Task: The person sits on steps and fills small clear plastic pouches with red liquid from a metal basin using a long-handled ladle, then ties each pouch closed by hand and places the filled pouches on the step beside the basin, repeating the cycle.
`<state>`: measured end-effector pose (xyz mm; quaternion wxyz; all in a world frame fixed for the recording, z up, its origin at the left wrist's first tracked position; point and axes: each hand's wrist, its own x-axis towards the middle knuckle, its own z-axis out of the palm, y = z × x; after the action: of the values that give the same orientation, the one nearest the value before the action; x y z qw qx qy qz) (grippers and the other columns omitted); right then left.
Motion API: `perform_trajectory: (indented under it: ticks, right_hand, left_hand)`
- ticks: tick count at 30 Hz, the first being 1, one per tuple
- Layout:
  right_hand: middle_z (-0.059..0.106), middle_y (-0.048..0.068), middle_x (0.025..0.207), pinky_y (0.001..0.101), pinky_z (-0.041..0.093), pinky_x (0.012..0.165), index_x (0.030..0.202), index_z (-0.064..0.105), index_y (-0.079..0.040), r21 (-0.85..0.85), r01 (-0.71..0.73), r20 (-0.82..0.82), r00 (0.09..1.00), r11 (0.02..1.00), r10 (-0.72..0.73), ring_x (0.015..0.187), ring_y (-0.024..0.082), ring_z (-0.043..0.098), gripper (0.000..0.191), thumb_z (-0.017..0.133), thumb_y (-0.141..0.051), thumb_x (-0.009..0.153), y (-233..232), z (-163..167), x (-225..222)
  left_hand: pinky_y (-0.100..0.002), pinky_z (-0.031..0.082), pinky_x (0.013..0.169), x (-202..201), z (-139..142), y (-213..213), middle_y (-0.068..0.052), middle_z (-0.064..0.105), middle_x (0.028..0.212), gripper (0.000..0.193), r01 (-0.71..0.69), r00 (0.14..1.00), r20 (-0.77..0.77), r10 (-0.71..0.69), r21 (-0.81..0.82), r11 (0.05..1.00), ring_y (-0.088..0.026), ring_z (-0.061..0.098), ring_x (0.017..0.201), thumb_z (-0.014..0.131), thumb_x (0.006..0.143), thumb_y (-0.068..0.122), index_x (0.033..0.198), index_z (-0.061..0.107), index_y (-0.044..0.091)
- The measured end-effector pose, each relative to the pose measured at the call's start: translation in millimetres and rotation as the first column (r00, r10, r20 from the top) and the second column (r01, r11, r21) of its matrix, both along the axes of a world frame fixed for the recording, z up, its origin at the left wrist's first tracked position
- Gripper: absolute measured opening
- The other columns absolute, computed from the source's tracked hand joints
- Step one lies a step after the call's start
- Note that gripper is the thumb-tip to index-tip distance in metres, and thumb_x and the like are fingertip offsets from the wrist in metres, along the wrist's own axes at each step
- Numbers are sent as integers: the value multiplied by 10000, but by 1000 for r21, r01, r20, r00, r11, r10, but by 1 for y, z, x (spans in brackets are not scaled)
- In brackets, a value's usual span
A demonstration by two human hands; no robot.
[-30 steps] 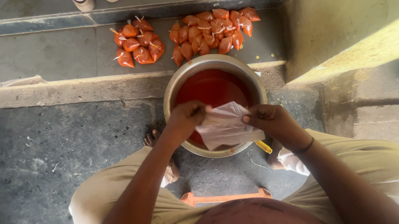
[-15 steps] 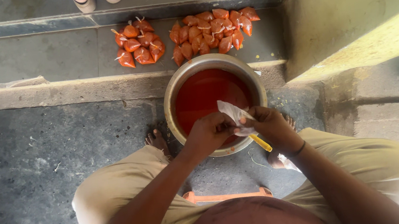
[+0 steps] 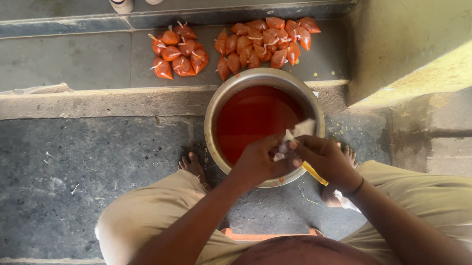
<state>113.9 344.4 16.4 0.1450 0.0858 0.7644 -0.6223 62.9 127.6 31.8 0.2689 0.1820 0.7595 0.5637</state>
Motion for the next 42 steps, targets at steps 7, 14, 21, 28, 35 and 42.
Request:
perform_trajectory:
  ticks: [7,14,21,28,35,42]
  right_hand:
    - [788,69,887,269,585,760,1147,739,-3,-76,78,-15,997,994,-79,808,121,725,294,649,-234,990,10,0,-5]
    - [798,59,830,244,563,664,1081,776,-40,254,-6,-70,997,967,25,729,105,725,281,693,-285,968,-5,11,2]
    - [802,61,866,237,572,690,1080,766,-23,-34,2,-36,999,999,-4,780,81,719,264,676,-252,983,-4,0,4]
    - [772,73,950,301,589,763,1181,647,-38,309,57,-176,984,949,-2,846,154,745,335,713,-198,895,-10,20,1]
    - [655,128,1249,426,541,963,892,603,-105,720,224,-618,637,657,460,1170,327,665,187,744,-152,779,-24,58,6]
    - [719,89,1141,403,584,769,1024,712,-77,699,-11,-417,806,715,419,929,294,719,209,655,-45,826,-19,44,8]
  left_hand:
    - [-270,594,765,-20,-5,-5,-80,803,979,360,-205,978,-23,205,20,979,-119,746,827,761,882,291,1168,750,73]
    - [-292,591,777,-18,12,-2,-119,739,1007,563,-184,982,28,185,-52,982,-147,700,850,880,785,274,1255,660,56]
    - [-286,604,928,-11,-11,-1,-78,742,1144,533,-54,972,235,1,219,974,-154,724,1062,835,812,86,1293,612,26]
    - [-292,622,773,-25,-8,-8,-80,765,1022,352,-221,975,24,219,98,970,-154,764,941,762,854,10,1181,629,21]
    - [-343,608,711,-10,15,-3,-125,747,933,190,-44,969,-245,22,-83,996,-246,783,836,750,858,48,1011,638,33]
    - [-424,569,835,-1,22,0,-117,712,1131,209,5,746,-641,-178,-263,965,-310,712,963,627,825,22,1001,738,43]
